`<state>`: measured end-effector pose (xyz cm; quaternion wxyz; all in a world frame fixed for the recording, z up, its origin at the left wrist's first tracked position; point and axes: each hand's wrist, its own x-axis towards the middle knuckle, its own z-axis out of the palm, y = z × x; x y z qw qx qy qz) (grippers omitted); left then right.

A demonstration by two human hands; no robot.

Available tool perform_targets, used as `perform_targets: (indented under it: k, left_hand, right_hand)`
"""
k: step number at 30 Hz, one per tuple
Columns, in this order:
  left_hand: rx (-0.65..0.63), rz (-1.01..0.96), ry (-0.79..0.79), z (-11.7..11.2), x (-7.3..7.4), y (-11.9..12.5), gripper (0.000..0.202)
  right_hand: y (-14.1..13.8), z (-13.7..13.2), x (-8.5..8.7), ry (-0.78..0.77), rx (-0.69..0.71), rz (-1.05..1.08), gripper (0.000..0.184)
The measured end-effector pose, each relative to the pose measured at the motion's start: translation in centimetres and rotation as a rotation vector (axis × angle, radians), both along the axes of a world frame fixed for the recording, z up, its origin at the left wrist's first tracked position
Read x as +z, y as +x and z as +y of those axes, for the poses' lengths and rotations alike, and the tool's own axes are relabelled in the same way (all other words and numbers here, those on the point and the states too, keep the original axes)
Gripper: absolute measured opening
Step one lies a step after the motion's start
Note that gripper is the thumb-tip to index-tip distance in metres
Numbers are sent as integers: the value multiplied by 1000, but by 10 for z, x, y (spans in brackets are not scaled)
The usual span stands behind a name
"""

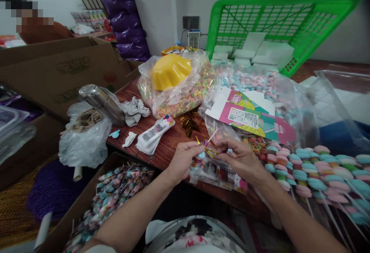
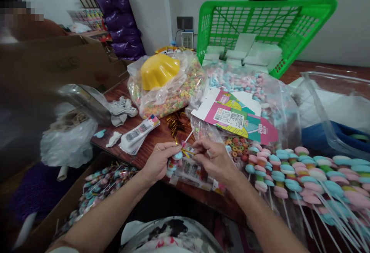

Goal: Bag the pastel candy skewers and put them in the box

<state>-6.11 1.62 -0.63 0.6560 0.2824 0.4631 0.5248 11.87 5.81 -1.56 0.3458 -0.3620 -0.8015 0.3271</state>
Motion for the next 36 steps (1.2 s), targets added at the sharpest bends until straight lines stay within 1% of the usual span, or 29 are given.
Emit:
perform_targets:
  k: [3, 6, 8, 10, 12, 13, 14, 15, 17, 19, 20, 22, 25, 26, 28, 31, 32, 33, 34, 36]
  left_hand:
    - [53, 25, 19, 4, 1, -9, 29]
    - [105, 61, 36, 7, 3, -20, 30]
    - [119, 91, 51, 7, 4, -26, 31]
    - [129, 129, 72, 7, 4, -29, 29]
    - [135, 183, 115, 6, 1, -30, 28]
    - [139, 216, 155, 6, 0, -29, 26]
    - [140, 254, 205, 5, -2, -27, 25]
    - [140, 289, 257, 5, -3, -25, 24]
    - [135, 342, 342, 6, -5, -21, 23]
    - [111, 374, 372, 6, -3, -17, 24]
    - [90, 382, 369, 5, -2, -16, 23]
    - [32, 411, 370, 4, 4, -15, 23]
    - [-89, 457, 396, 0, 12, -12, 25]
    - [-140, 442, 377, -2, 14, -11, 26]
    - [-261, 354, 260, -6, 16, -7, 29]
    - [-461, 198, 26, -11, 16, -2, 34]
    - [-529, 159, -29, -12, 16, -1, 35]
    - [-598, 122, -72, -13, 15, 0, 35]
    - [-662, 86, -110, -14, 15, 1, 34]
    - [-774, 25, -169, -15, 16, 1, 32]
  right_hand:
    - [5, 21, -3, 8, -44, -77, 4]
    - [12, 46, -1, 40, -111, -117, 9]
    - [13, 57, 5, 70, -167, -145, 9]
    - [7, 57, 13, 126, -206, -176, 10]
    - [-7, 45, 21, 168, -202, -172, 12]
    - [-16, 35, 23, 160, -174, -129, 15]
    - [-25, 25, 24, 74, -131, -54, 17]
    - [-35, 15, 24, -51, -104, 52, 16]
    - [-50, 1, 19, -366, -46, 295, 18]
    - [-57, -5, 13, -527, -43, 415, 24]
    - [-57, -5, 11, -555, -45, 436, 26]
    - [-50, -3, 9, -564, -15, 422, 26]
    - [-31, 1, 12, -611, 101, 380, 24]
    - [-24, 1, 13, -626, 141, 361, 24]
    - [-12, 0, 16, -647, 207, 315, 22]
    - [2, -9, 23, -657, 290, 234, 17]
    - [6, -14, 26, -615, 317, 192, 14]
    - [9, -19, 30, -537, 338, 136, 10]
    - [12, -24, 34, -432, 352, 76, 8]
    - [17, -35, 42, -190, 364, -38, 10]
